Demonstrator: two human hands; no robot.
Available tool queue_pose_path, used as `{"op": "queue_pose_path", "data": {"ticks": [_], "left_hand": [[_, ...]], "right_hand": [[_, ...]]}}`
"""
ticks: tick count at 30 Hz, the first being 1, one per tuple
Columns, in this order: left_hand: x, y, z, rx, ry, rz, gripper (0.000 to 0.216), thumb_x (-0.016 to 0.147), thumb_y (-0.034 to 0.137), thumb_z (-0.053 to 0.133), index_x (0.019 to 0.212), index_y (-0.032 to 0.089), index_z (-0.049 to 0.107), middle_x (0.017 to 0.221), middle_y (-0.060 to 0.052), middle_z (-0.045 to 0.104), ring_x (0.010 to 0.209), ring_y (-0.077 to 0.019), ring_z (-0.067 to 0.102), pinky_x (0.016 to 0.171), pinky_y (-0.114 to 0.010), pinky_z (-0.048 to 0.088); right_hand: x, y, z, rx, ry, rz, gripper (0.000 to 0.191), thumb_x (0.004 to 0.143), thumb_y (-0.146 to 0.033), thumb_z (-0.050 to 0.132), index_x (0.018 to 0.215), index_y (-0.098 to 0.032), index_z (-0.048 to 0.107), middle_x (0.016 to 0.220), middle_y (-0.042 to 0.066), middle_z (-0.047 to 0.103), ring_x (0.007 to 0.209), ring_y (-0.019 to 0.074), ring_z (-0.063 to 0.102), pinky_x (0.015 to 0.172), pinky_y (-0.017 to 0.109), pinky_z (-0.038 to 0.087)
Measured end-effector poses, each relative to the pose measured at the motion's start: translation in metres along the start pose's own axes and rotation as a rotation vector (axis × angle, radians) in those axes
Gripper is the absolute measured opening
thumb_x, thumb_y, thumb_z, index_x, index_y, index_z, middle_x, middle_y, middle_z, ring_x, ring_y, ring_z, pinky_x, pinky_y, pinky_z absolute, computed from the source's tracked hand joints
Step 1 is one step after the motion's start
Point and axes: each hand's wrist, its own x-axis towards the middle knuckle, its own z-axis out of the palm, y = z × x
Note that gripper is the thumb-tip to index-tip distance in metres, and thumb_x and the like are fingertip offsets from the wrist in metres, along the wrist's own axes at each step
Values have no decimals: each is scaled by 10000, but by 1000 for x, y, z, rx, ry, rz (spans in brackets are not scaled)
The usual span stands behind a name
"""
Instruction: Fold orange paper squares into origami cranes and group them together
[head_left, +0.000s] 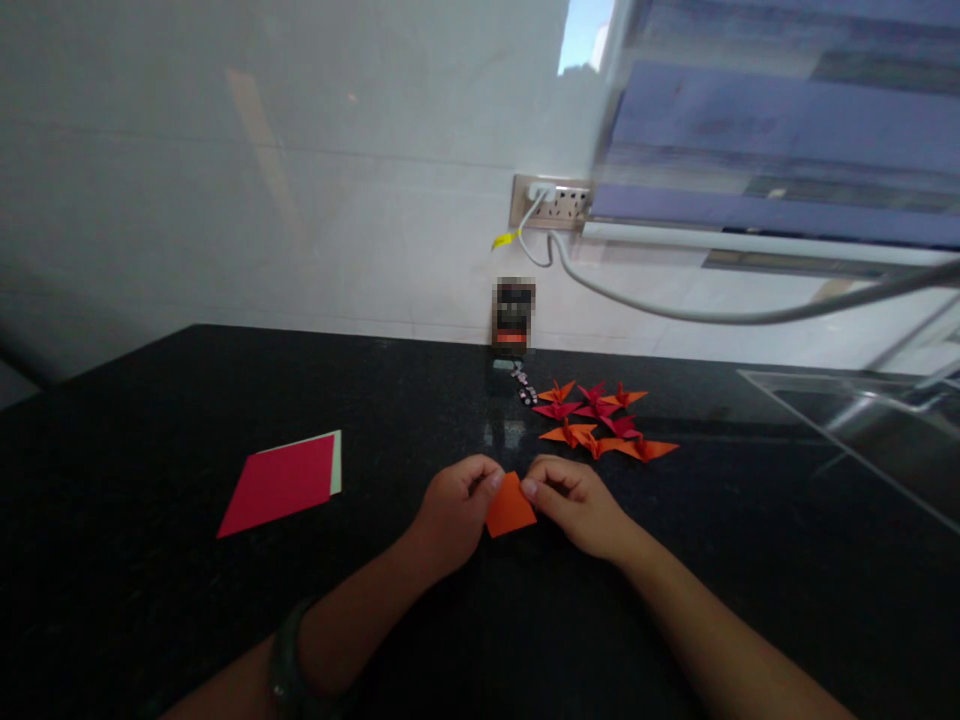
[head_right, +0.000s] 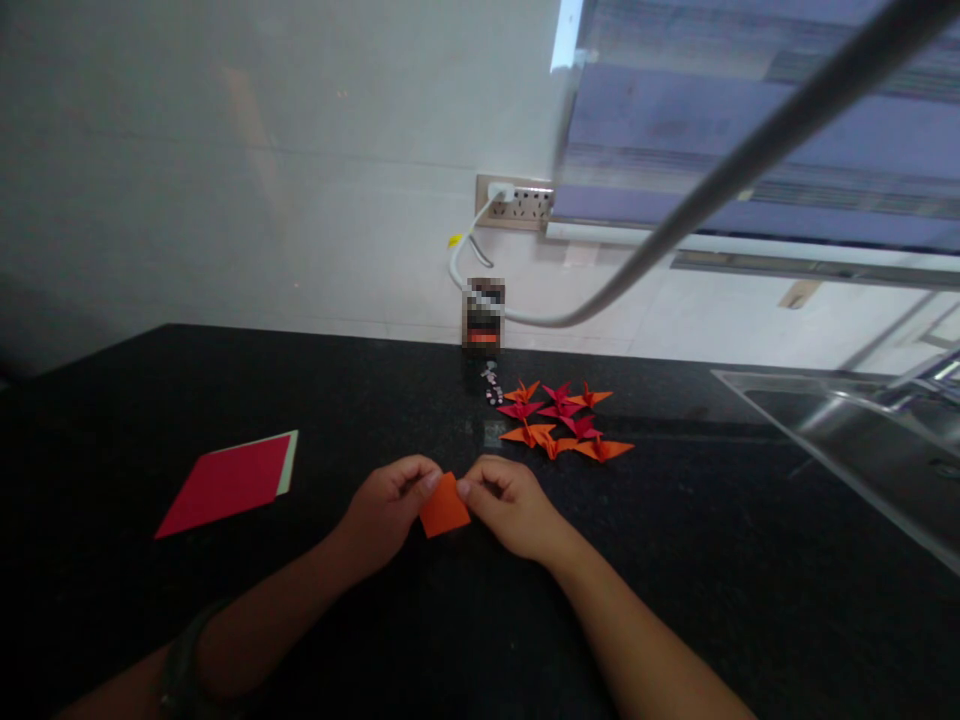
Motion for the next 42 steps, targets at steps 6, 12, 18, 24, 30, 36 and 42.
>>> {"op": "queue_pose_path", "data": {"ticks": [6, 12, 18, 24, 30, 36, 42], "left_hand": [[-1, -1, 1, -59, -66, -35, 222, 794, 308, 388, 679, 167, 516, 601, 27, 477, 567, -108, 437, 535, -227, 346], [0, -1, 3, -53, -82, -60, 224, 790, 312, 384, 669, 167, 504, 594, 28, 462, 562, -110, 425, 530, -229, 338], [-3, 3, 3, -16, -139, -51, 221, 797, 301, 380, 694, 165, 519, 624, 21, 485, 594, -113, 440, 553, -232, 349], [-5, 4, 5, -92, -146, -37, 203, 800, 341, 408, 827, 175, 522, 708, 2, 551, 643, -124, 507, 585, -238, 394], [-7, 3, 6, -7, -32, 54, 312, 709, 424, 550, 907, 186, 518, 931, -56, 568, 877, -184, 535, 670, -268, 432], [-7, -1, 6, 7, -136, 29, 194, 728, 313, 520, 870, 183, 536, 792, -25, 603, 728, -152, 564, 628, -259, 430], [-5, -6, 6, -8, -204, 20, 210, 686, 139, 443, 834, 160, 591, 768, -28, 635, 674, -140, 571, 592, -238, 405]], "right_hand": [[0, -2, -1, 38, -42, -17, 244, 835, -303, 457, 661, -150, 534, 662, -6, 470, 614, 92, 450, 572, 210, 365], [1, 0, -1, 2, -29, -15, 181, 819, -245, 467, 699, -157, 570, 692, 4, 512, 652, 104, 484, 605, 221, 384], [0, 0, 0, -35, -11, 0, 89, 752, -151, 502, 743, -155, 590, 690, -1, 501, 602, 93, 453, 546, 205, 364], [0, 4, 3, 26, 42, 56, 81, 772, -162, 471, 726, -157, 537, 658, -9, 504, 593, 92, 460, 544, 202, 373], [-1, -2, 3, -67, 5, -29, 86, 760, -137, 501, 785, -167, 577, 676, -1, 545, 617, 105, 494, 575, 219, 388], [0, -3, 1, -107, -8, -148, 89, 772, -167, 539, 777, -181, 626, 729, 22, 573, 672, 115, 530, 604, 229, 404], [1, -2, 1, -133, 60, -121, 98, 791, -169, 523, 762, -182, 615, 723, 17, 573, 683, 117, 533, 622, 238, 410]]}}
